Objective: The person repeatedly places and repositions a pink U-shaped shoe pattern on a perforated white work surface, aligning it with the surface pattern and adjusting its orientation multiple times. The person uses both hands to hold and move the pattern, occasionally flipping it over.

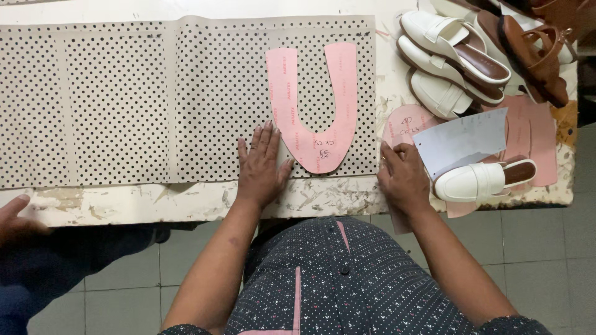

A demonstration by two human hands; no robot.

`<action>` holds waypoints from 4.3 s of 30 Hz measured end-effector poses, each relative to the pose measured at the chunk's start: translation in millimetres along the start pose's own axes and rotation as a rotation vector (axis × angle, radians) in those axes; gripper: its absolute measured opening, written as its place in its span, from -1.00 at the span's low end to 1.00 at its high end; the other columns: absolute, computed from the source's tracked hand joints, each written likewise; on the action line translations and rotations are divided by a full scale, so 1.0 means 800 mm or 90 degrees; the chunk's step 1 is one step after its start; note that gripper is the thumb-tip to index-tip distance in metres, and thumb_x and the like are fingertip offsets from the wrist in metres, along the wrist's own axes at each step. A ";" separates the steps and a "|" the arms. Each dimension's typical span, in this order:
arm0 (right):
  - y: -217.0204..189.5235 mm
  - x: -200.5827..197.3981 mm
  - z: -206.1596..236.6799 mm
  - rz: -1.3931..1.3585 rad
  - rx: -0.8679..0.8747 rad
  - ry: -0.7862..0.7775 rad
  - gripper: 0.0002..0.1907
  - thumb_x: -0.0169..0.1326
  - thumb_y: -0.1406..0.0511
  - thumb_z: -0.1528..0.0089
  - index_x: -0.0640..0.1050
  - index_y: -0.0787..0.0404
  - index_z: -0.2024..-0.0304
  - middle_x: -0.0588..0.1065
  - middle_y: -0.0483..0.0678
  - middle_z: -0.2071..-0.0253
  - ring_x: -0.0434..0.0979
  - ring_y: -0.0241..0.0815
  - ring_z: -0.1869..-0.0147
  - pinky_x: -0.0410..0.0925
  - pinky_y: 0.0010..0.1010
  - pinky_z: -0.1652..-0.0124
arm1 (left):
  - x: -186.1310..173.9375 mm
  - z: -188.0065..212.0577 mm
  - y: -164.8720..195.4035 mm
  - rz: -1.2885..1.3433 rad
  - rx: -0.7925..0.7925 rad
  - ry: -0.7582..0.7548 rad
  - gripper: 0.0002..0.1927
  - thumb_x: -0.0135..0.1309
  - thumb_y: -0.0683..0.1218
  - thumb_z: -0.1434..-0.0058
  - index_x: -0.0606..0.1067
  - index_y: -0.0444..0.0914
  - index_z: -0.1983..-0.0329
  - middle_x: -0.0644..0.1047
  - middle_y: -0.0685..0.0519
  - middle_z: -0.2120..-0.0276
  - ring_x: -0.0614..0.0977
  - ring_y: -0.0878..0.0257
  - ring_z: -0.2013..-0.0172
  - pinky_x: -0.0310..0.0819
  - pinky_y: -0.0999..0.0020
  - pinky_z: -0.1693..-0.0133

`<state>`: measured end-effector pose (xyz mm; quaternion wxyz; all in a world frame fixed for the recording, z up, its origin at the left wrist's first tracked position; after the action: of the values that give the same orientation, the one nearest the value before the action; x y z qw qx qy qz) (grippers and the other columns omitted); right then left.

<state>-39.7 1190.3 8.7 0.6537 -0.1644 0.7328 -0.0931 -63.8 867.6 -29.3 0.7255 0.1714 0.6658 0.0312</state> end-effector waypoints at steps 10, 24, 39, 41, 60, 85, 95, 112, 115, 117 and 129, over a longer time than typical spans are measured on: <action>0.003 0.006 -0.013 -0.151 0.084 -0.043 -0.59 0.13 0.28 -0.23 0.59 0.16 -0.15 0.51 0.06 -0.01 0.56 -0.01 0.01 0.42 -0.23 0.03 | -0.020 0.001 0.005 0.114 -0.034 0.020 -0.27 0.02 0.19 -0.27 0.21 -0.08 -0.48 0.03 -0.02 -0.52 0.00 0.04 -0.51 -0.43 -0.16 -0.42; -0.033 0.034 -0.063 -0.652 0.443 -0.067 -0.84 0.16 0.29 -0.28 0.54 0.26 0.18 0.47 -0.15 0.50 0.39 -0.40 0.51 0.24 -0.57 0.49 | -0.013 -0.005 0.008 0.103 -0.036 0.033 -0.33 0.10 0.11 -0.18 0.33 -0.08 -0.39 0.06 -0.11 -0.47 0.01 -0.04 -0.48 -0.39 -0.28 -0.36; -0.032 0.042 -0.058 -0.557 0.328 -0.019 -0.64 0.20 0.35 -0.24 0.49 0.33 -0.06 0.55 -0.11 0.30 0.52 -0.39 0.31 0.41 -0.56 0.29 | -0.027 -0.031 0.000 0.130 0.075 0.055 -0.09 0.14 0.28 -0.19 0.16 -0.22 -0.49 0.18 -0.06 -0.46 0.11 0.08 -0.47 -0.26 -0.03 -0.42; -0.032 0.045 -0.058 -0.573 0.336 -0.020 -0.63 0.21 0.36 -0.23 0.47 0.34 -0.05 0.55 -0.10 0.31 0.52 -0.38 0.32 0.42 -0.56 0.30 | -0.025 -0.030 0.000 0.106 0.073 0.043 -0.07 0.11 0.31 -0.19 0.14 -0.21 -0.50 0.17 -0.04 -0.47 0.10 0.10 -0.48 -0.26 -0.03 -0.43; -0.024 0.036 -0.070 -0.101 0.015 0.074 -0.61 0.15 0.19 -0.35 0.55 0.13 -0.21 0.45 0.00 0.18 0.54 -0.05 0.23 0.41 -0.22 0.20 | -0.026 -0.061 0.004 0.079 0.100 0.116 -0.20 0.14 0.34 -0.18 0.36 -0.21 -0.35 0.32 0.00 -0.31 0.24 0.04 -0.34 -0.10 -0.02 -0.34; 0.002 0.035 -0.089 -0.122 0.084 -0.095 -0.37 0.16 0.10 -0.26 0.41 -0.12 -0.40 0.42 -0.01 0.17 0.53 -0.04 0.10 0.39 -0.20 0.09 | -0.019 -0.062 0.001 0.110 0.074 0.125 -0.31 0.14 0.21 -0.22 0.39 -0.17 -0.36 0.33 0.08 -0.40 0.26 0.08 -0.37 -0.11 0.02 -0.39; 0.008 0.029 -0.096 -0.153 0.104 -0.137 -0.36 0.16 0.08 -0.22 0.41 -0.12 -0.37 0.45 -0.01 0.13 0.55 -0.08 0.07 0.39 -0.22 0.07 | -0.025 -0.062 0.002 0.105 0.079 0.140 -0.30 0.16 0.22 -0.21 0.41 -0.16 -0.36 0.36 0.09 -0.38 0.28 0.09 -0.36 -0.09 0.00 -0.39; 0.013 0.037 -0.110 -0.496 0.284 -0.182 -0.50 0.17 0.26 -0.25 0.52 0.16 -0.26 0.53 -0.18 0.16 0.41 -0.40 0.22 0.34 -0.54 0.15 | -0.016 -0.061 -0.013 0.139 0.102 0.134 -0.38 0.23 0.28 -0.15 0.56 -0.09 -0.21 0.41 0.11 -0.35 0.31 0.05 -0.33 -0.05 -0.06 -0.36; 0.010 0.036 -0.106 -0.516 0.261 -0.169 -0.52 0.18 0.30 -0.26 0.52 0.19 -0.25 0.52 -0.22 0.15 0.41 -0.44 0.19 0.35 -0.59 0.14 | -0.016 -0.060 -0.013 0.146 0.106 0.129 -0.38 0.23 0.30 -0.15 0.58 -0.09 -0.19 0.42 0.10 -0.34 0.30 0.06 -0.32 -0.06 -0.07 -0.36; 0.008 0.032 -0.103 -0.516 0.280 -0.176 -0.51 0.17 0.29 -0.26 0.52 0.17 -0.26 0.51 -0.22 0.16 0.41 -0.43 0.22 0.35 -0.57 0.17 | -0.017 -0.059 -0.013 0.151 0.111 0.128 -0.39 0.25 0.31 -0.13 0.59 -0.08 -0.15 0.42 0.09 -0.32 0.30 0.05 -0.32 -0.06 -0.07 -0.36; 0.009 0.032 -0.093 -0.448 0.222 -0.155 -0.39 0.32 0.26 -0.12 0.51 0.20 -0.23 0.39 -0.22 0.22 0.37 -0.41 0.22 0.37 -0.56 0.18 | -0.015 -0.059 -0.017 0.170 0.118 0.138 -0.32 0.32 0.29 -0.07 0.55 -0.10 -0.19 0.44 0.11 -0.31 0.33 0.04 -0.33 0.00 -0.07 -0.37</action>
<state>-116.6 1181.8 -7.9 0.6819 -0.3020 0.5222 -0.4137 -113.7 860.9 -24.0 0.6202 0.3199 0.7112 0.0844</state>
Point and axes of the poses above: each hand's wrist, its own z-axis away from the middle knuckle, its own x-axis out of the palm, y = z × x, the point moved 2 cm from there along -z, towards the middle knuckle
